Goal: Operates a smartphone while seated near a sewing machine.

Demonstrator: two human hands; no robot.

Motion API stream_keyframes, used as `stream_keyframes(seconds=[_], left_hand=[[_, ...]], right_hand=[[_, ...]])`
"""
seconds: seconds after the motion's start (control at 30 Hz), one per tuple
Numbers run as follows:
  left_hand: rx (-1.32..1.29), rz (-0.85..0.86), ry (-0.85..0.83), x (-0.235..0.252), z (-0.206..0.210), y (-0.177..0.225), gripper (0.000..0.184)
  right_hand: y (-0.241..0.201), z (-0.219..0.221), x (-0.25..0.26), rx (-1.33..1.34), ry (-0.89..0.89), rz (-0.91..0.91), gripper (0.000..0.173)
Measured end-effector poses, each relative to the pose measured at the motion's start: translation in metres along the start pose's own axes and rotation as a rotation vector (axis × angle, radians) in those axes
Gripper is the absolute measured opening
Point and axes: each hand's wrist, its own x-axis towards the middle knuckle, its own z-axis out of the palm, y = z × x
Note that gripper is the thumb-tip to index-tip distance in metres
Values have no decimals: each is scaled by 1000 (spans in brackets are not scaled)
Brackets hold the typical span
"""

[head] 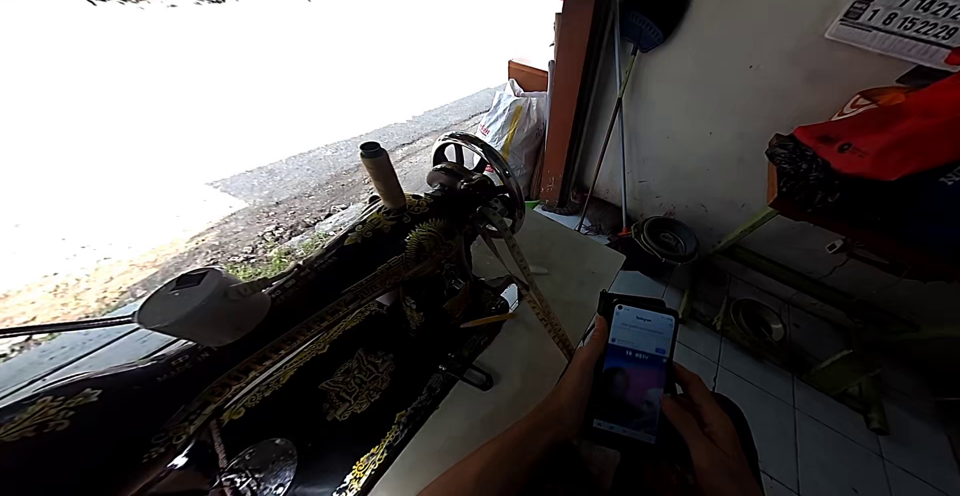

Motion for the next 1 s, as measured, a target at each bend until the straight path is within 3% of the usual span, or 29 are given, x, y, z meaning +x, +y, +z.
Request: stream_keyframes(seconds=[1.0], left_hand=[[-20,18,-44,1,0,0,64]], right_hand=[[-2,0,-1,40,2,16,47]])
